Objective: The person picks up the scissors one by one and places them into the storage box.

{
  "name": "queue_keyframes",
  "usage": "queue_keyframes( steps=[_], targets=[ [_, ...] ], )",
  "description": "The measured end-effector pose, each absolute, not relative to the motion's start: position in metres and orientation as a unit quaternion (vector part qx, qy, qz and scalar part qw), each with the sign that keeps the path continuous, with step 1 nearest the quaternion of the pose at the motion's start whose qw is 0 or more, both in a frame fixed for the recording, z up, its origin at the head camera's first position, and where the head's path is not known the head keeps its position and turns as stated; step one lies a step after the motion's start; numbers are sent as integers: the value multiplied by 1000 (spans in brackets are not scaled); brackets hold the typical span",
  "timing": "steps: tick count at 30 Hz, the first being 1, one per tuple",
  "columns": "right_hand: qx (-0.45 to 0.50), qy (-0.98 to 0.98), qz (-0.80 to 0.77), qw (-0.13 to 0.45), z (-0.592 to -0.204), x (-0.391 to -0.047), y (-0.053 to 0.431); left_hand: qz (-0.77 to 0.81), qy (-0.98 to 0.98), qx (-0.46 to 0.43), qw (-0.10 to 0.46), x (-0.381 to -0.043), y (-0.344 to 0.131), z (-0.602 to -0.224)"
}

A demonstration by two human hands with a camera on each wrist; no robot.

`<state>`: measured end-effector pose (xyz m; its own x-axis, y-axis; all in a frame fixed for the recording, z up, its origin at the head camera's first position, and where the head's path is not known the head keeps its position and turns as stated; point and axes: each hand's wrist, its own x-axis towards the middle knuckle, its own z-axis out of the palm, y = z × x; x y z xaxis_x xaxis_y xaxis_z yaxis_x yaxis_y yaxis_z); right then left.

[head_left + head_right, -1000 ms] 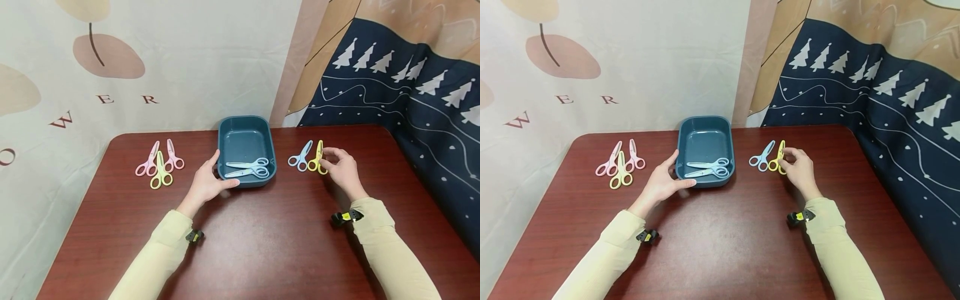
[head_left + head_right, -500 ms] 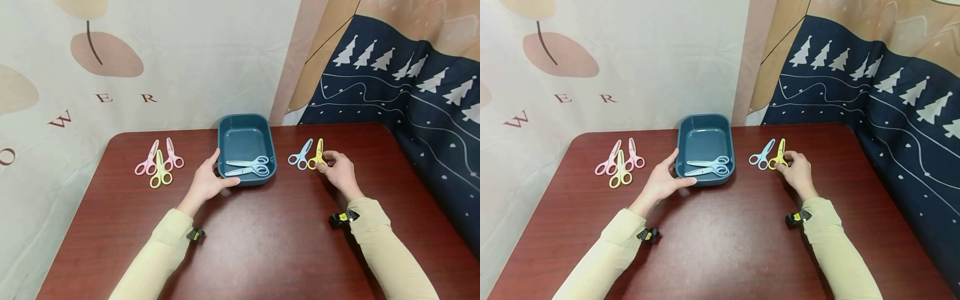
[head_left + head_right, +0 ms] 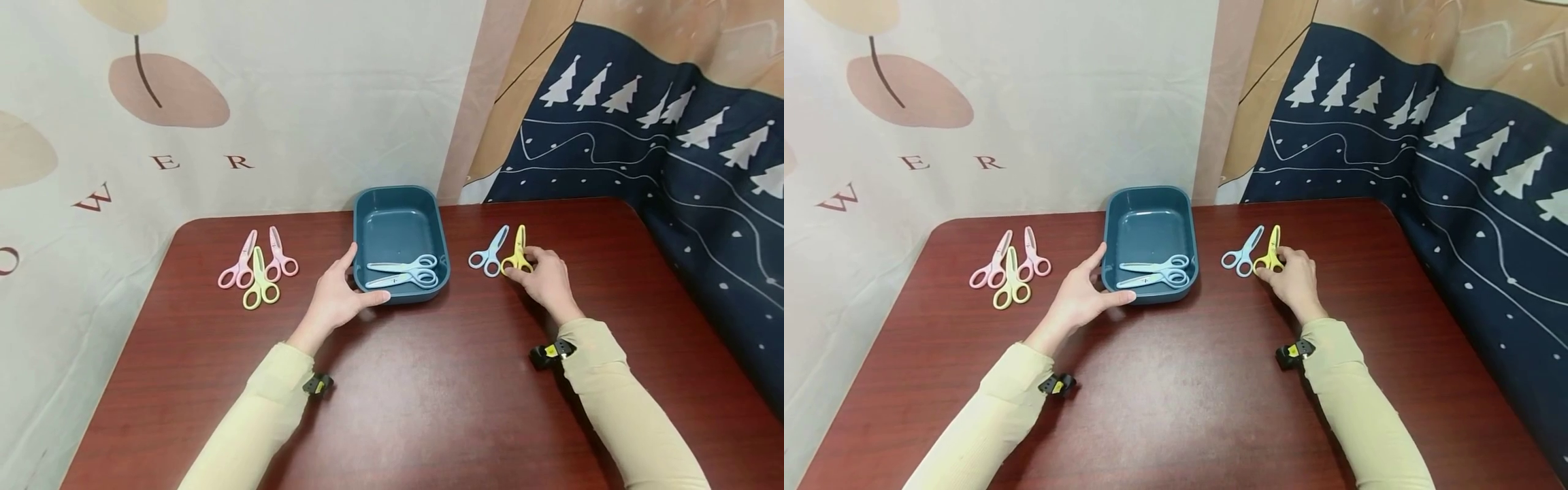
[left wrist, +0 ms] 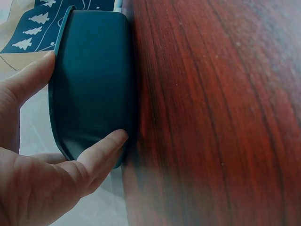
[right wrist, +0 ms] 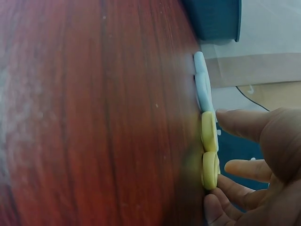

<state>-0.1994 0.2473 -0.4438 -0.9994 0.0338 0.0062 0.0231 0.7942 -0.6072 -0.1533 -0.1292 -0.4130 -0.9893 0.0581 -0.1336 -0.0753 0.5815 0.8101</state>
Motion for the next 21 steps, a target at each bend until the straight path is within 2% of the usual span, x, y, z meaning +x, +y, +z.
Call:
queue_keyframes(
  steps=[7, 21],
  targets=[
    [-1, -951, 310, 22, -445, -199, 244, 453, 888, -5, 74, -153, -129, -414],
    [-10, -954, 301, 1, -441, -201, 244, 449, 890, -3, 74, -154, -130, -413]
  ],
)
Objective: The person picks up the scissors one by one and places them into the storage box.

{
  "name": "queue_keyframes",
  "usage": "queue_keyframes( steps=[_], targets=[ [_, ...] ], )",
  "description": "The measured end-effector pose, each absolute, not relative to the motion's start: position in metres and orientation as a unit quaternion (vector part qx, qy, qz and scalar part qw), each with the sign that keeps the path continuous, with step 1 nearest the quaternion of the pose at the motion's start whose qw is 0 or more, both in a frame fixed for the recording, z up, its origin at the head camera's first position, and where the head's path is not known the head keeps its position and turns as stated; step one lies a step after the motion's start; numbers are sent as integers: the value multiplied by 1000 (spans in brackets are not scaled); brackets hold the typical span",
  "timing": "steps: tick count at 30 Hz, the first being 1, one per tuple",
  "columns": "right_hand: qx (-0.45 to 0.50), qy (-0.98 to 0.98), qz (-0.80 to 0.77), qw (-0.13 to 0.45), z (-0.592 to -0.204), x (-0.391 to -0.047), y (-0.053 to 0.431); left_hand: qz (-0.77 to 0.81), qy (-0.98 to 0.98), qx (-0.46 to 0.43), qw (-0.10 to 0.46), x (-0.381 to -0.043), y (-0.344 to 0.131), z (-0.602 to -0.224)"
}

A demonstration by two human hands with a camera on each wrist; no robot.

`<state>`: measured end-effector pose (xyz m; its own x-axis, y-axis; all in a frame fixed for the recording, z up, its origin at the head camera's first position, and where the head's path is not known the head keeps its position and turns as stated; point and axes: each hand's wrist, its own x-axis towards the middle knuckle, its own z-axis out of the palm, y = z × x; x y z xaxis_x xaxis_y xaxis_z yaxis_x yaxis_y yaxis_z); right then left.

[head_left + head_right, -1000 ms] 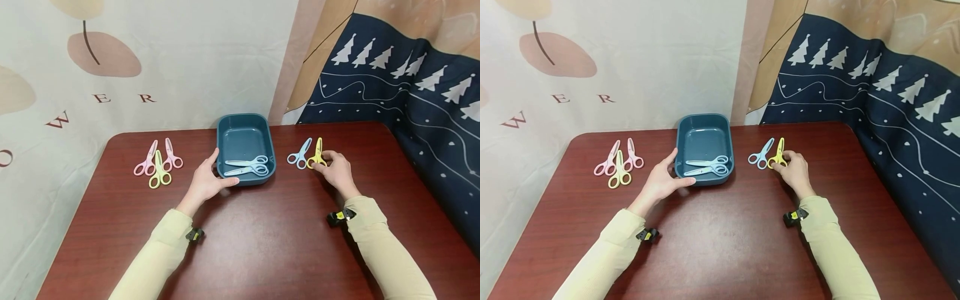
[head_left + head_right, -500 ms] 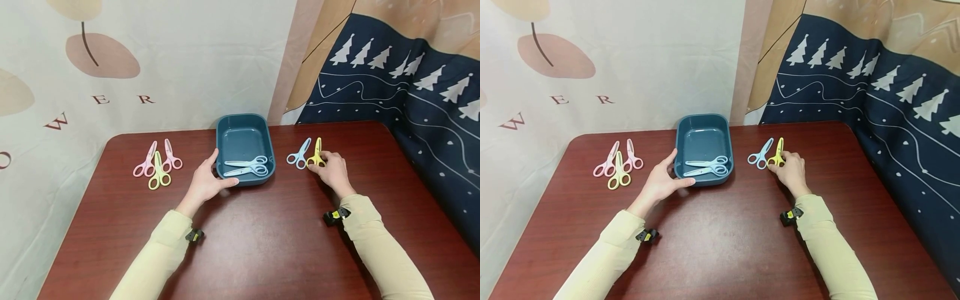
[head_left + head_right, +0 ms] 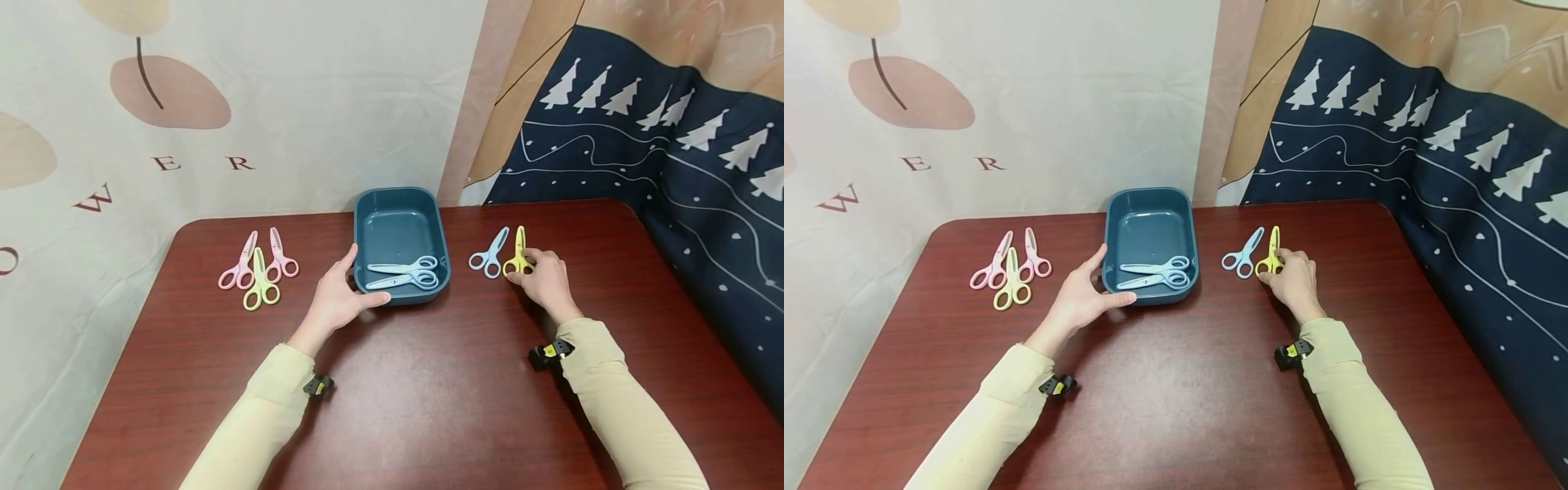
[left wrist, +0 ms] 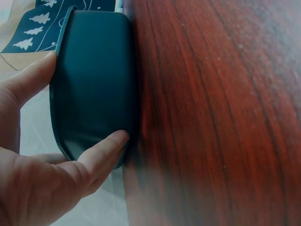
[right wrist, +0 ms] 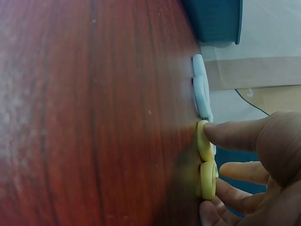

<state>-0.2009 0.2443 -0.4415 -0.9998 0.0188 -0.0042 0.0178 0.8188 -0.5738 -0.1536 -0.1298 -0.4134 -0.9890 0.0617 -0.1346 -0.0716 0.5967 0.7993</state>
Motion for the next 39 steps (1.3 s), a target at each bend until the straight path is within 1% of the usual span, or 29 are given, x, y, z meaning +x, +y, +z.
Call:
queue_keyframes(
  steps=[9, 19, 28, 39],
  targets=[
    [-29, -946, 324, 2, -439, -201, 242, 448, 891, -7, 76, -153, -130, -412],
    [-28, -938, 345, 36, -439, -199, 242, 447, 891, -2, 76, -153, -130, -413],
    [-39, -929, 366, 22, -436, -198, 242, 446, 892, -6, 76, -153, -129, -412],
    [-57, -914, 400, 44, -437, -197, 244, 450, 890, -6, 77, -152, -130, -412]
  ],
)
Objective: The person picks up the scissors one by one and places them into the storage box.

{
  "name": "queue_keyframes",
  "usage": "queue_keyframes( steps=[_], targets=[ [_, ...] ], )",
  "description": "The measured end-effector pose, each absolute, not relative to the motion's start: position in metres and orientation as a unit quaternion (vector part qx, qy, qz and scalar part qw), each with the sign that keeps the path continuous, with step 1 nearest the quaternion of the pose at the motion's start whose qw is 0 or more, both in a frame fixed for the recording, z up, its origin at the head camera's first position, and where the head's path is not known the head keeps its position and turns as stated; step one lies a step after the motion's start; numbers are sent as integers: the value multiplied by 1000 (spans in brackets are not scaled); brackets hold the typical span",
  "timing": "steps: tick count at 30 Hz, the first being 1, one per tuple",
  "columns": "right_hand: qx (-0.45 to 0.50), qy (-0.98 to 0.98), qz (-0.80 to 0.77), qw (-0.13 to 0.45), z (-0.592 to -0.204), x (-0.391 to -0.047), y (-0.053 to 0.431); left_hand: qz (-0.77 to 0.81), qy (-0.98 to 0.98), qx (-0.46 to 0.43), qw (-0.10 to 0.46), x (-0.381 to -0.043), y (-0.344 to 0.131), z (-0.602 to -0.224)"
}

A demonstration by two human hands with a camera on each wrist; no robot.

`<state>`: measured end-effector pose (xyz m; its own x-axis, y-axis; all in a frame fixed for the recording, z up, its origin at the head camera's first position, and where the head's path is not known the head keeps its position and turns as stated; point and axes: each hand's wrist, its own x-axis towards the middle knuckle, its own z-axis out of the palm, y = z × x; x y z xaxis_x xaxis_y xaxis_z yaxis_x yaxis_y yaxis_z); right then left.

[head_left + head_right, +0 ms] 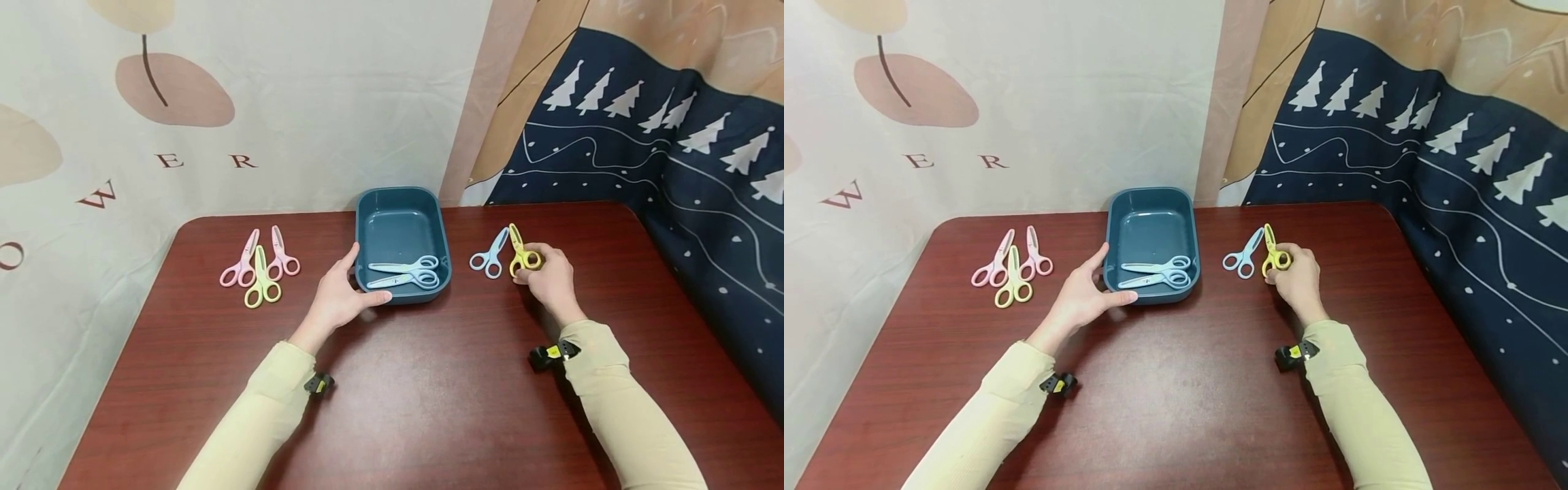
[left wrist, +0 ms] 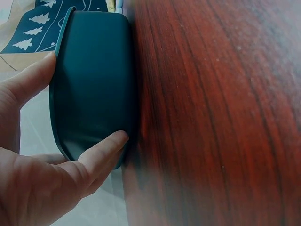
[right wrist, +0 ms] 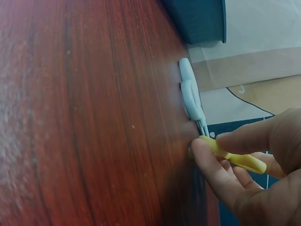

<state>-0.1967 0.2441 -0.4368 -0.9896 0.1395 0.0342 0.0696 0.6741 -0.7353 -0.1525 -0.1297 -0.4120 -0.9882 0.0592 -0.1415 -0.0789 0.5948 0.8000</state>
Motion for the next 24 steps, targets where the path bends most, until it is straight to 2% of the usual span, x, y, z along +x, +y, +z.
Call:
queue_keyframes(
  steps=[7, 24],
  targets=[
    [-70, -875, 477, 55, -433, -197, 246, 459, 885, -6, 80, -152, -130, -413],
    [-41, -777, 628, 24, -425, -196, 244, 465, 882, -5, 79, -152, -131, -414]
  ],
)
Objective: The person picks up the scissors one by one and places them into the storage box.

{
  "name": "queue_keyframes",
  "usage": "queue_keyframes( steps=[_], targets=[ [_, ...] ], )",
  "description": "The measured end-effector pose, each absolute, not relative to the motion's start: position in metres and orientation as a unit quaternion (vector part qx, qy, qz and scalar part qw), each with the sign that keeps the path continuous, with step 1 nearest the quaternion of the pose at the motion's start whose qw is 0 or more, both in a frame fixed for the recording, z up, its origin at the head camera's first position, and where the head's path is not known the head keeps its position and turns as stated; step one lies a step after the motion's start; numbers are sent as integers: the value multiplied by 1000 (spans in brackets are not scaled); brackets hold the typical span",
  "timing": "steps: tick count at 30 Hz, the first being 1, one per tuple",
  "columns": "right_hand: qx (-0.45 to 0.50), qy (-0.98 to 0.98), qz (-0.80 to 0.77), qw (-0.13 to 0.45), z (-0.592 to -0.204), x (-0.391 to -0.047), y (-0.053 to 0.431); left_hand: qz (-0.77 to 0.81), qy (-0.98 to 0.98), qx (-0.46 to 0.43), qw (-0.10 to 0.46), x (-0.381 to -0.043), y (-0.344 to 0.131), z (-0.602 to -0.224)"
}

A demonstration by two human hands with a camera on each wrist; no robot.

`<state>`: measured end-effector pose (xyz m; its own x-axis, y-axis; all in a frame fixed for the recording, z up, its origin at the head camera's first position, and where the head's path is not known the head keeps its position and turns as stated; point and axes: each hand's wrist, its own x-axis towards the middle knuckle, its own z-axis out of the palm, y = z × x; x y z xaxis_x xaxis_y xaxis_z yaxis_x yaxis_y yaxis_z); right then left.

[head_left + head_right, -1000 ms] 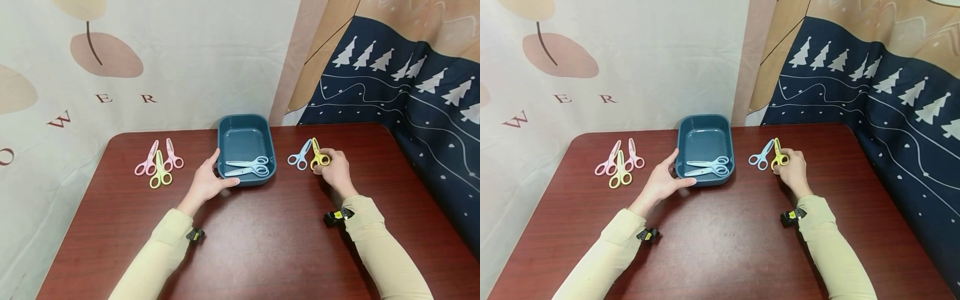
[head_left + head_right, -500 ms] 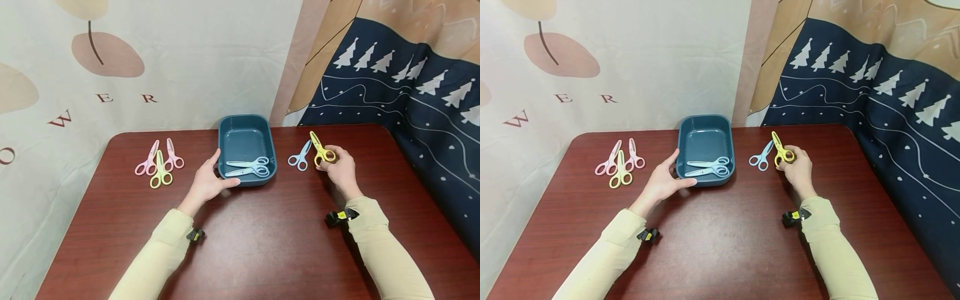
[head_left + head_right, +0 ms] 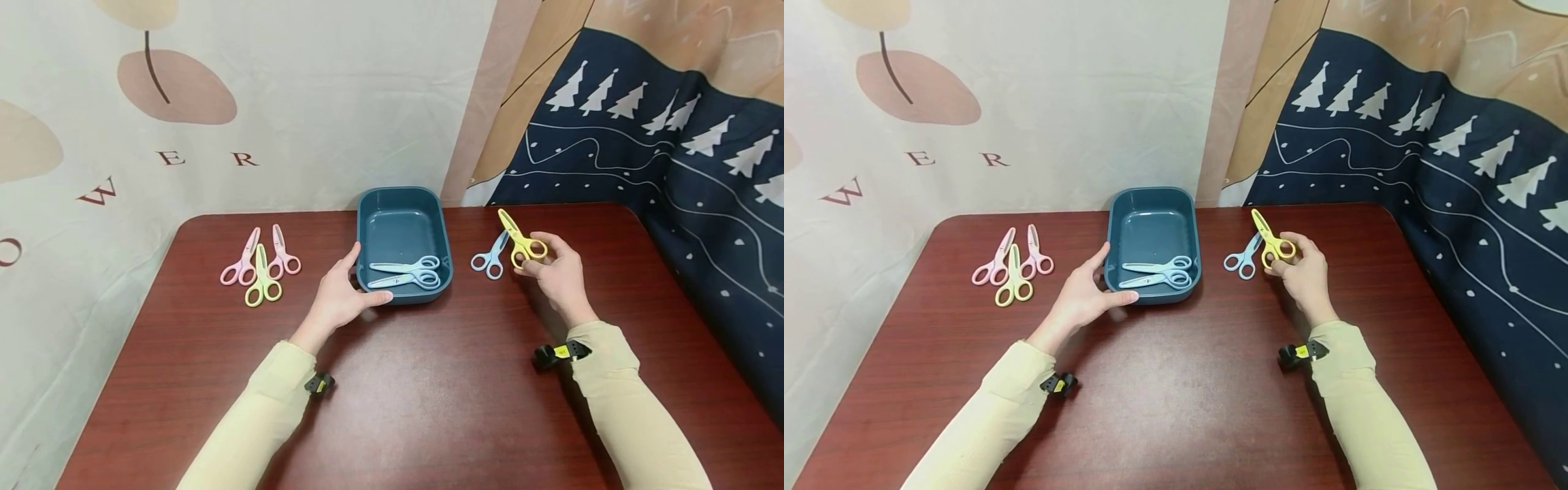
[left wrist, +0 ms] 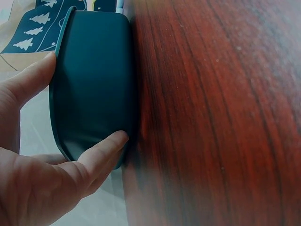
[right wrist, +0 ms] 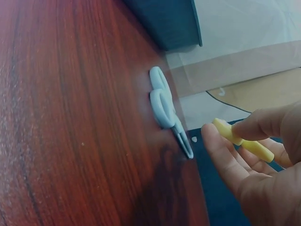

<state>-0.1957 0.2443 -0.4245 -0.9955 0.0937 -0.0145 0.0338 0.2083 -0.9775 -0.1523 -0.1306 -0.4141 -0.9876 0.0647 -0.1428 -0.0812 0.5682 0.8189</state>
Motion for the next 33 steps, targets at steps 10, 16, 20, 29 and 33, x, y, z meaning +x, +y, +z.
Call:
queue_keyframes(
  steps=[10, 16, 20, 29, 33],
  targets=[
    [-22, -769, 638, 9, -417, -195, 240, 468, 880, -5, 79, -153, -131, -414],
    [-7, -758, 652, 0, -414, -194, 237, 466, 881, -4, 79, -153, -131, -414],
    [1, -755, 655, -6, -412, -193, 235, 462, 883, -5, 78, -152, -131, -414],
    [34, -723, 690, -11, -407, -191, 229, 459, 885, -4, 79, -152, -131, -414],
    [46, -710, 702, -14, -405, -191, 225, 460, 884, -4, 79, -152, -131, -414]
  ],
)
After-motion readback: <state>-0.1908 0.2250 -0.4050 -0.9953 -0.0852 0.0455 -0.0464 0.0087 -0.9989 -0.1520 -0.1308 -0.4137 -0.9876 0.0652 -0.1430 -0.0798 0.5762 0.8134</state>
